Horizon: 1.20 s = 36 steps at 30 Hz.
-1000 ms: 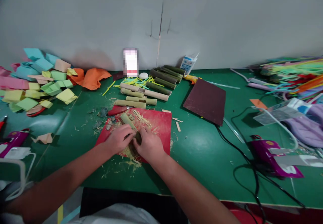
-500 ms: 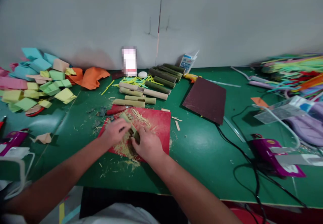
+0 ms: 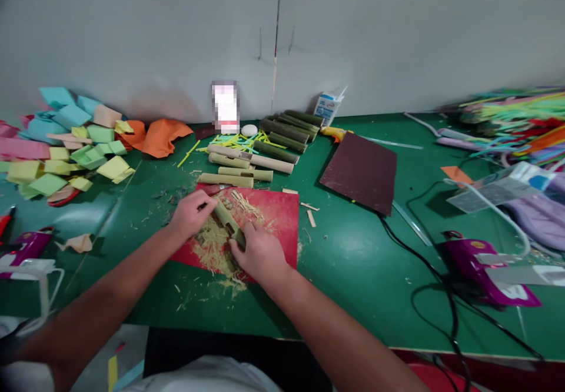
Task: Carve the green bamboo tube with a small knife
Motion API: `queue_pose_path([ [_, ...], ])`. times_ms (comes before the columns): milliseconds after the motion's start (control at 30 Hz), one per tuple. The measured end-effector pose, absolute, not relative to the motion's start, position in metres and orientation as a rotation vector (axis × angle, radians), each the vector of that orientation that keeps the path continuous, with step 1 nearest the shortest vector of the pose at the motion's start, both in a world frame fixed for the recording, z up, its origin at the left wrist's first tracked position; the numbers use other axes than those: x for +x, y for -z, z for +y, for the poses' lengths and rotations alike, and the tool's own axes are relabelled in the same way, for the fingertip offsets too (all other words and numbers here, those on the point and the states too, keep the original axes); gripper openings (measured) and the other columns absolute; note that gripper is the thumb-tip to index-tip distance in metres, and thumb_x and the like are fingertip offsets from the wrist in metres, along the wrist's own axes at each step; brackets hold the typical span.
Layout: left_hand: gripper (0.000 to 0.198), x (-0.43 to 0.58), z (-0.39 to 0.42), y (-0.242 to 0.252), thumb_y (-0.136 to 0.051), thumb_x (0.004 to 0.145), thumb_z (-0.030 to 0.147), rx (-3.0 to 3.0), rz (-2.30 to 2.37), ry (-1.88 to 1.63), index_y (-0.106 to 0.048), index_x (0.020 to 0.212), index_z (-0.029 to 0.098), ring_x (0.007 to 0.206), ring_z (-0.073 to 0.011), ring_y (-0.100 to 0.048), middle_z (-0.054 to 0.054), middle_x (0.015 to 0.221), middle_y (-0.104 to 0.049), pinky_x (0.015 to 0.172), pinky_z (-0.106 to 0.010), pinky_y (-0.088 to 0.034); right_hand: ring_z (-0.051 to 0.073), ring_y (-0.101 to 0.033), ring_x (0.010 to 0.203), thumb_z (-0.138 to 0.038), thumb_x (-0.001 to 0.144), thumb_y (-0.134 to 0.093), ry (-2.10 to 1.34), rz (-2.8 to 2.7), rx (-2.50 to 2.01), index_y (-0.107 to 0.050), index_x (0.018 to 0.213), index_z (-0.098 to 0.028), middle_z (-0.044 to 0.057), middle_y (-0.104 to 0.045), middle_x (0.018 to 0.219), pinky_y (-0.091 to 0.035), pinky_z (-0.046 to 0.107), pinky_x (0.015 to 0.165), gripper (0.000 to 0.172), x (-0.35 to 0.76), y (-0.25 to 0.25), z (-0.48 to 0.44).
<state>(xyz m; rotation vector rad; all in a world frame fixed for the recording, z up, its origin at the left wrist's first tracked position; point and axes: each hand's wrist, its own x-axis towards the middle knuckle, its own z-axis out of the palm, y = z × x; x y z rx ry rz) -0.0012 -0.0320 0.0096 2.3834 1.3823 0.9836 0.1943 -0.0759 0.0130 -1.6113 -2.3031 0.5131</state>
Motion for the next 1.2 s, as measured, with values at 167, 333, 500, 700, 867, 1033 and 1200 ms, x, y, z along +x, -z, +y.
queue_pose_path([
  [167, 0.021, 0.000, -0.032, -0.010, -0.046, 0.090, 0.022, 2.447, 1.258, -0.896, -0.059, 0.076, 0.016, 0.068, -0.0127, -0.052, -0.002, 0.071, -0.055, 0.066, -0.025, -0.042, 0.017, -0.056, 0.071, -0.044, 0.082, -0.049, -0.518, -2.303, -1.638, -0.054, 0.086, -0.019, 0.005, -0.061, 0.084, -0.034, 0.027, 0.059, 0.025, 0.194, -0.015, -0.076],
  [333, 0.020, -0.003, -0.032, -0.008, -0.046, 0.090, 0.022, 2.448, 1.321, -0.915, -0.059, 0.075, 0.016, 0.068, -0.0131, -0.051, -0.003, 0.070, -0.054, 0.065, -0.025, -0.042, 0.017, -0.056, 0.072, -0.043, 0.083, -0.049, -0.513, -2.306, -1.630, -0.054, 0.085, -0.019, 0.005, -0.061, 0.083, -0.033, 0.027, 0.059, 0.025, 0.194, -0.015, -0.077],
  [500, 0.020, -0.010, -0.029, -0.008, -0.048, 0.089, 0.023, 2.441, 1.331, -1.053, -0.059, 0.074, 0.016, 0.067, -0.0133, -0.052, -0.003, 0.070, -0.054, 0.067, -0.027, -0.043, 0.017, -0.056, 0.070, -0.044, 0.083, -0.048, -0.521, -2.302, -1.631, -0.055, 0.087, -0.019, 0.005, -0.061, 0.082, -0.033, 0.027, 0.058, 0.026, 0.195, -0.015, -0.076],
  [700, 0.020, -0.009, -0.030, -0.006, -0.046, 0.090, 0.022, 2.459, 1.300, -0.936, -0.060, 0.077, 0.016, 0.070, -0.0138, -0.053, -0.004, 0.073, -0.055, 0.069, -0.027, -0.043, 0.017, -0.057, 0.072, -0.043, 0.083, -0.049, -0.522, -2.302, -1.637, -0.055, 0.088, -0.019, 0.006, -0.062, 0.084, -0.035, 0.027, 0.060, 0.026, 0.194, -0.016, -0.076],
  [867, 0.019, -0.007, -0.029, -0.005, -0.047, 0.089, 0.023, 2.508, 1.201, -0.839, -0.061, 0.079, 0.017, 0.071, -0.0135, -0.053, -0.003, 0.074, -0.055, 0.067, -0.026, -0.043, 0.017, -0.057, 0.073, -0.043, 0.083, -0.048, -0.507, -2.311, -1.612, -0.055, 0.088, -0.019, 0.006, -0.062, 0.084, -0.035, 0.027, 0.060, 0.026, 0.194, -0.015, -0.075],
  [1033, 0.022, -0.004, -0.031, -0.007, -0.044, 0.091, 0.024, 2.472, 1.266, -0.895, -0.060, 0.078, 0.016, 0.070, -0.0136, -0.052, -0.004, 0.073, -0.055, 0.067, -0.027, -0.043, 0.018, -0.057, 0.071, -0.043, 0.082, -0.049, -0.505, -2.308, -1.621, -0.055, 0.087, -0.019, 0.005, -0.061, 0.082, -0.035, 0.028, 0.059, 0.025, 0.195, -0.018, -0.076],
  [1200, 0.022, -0.003, -0.031, -0.008, -0.046, 0.090, 0.024, 2.431, 1.353, -0.974, -0.060, 0.074, 0.016, 0.069, -0.0134, -0.053, -0.003, 0.071, -0.055, 0.067, -0.026, -0.043, 0.017, -0.057, 0.071, -0.043, 0.082, -0.049, -0.533, -2.314, -1.636, -0.055, 0.088, -0.019, 0.005, -0.062, 0.083, -0.035, 0.027, 0.059, 0.025, 0.194, -0.018, -0.075],
])
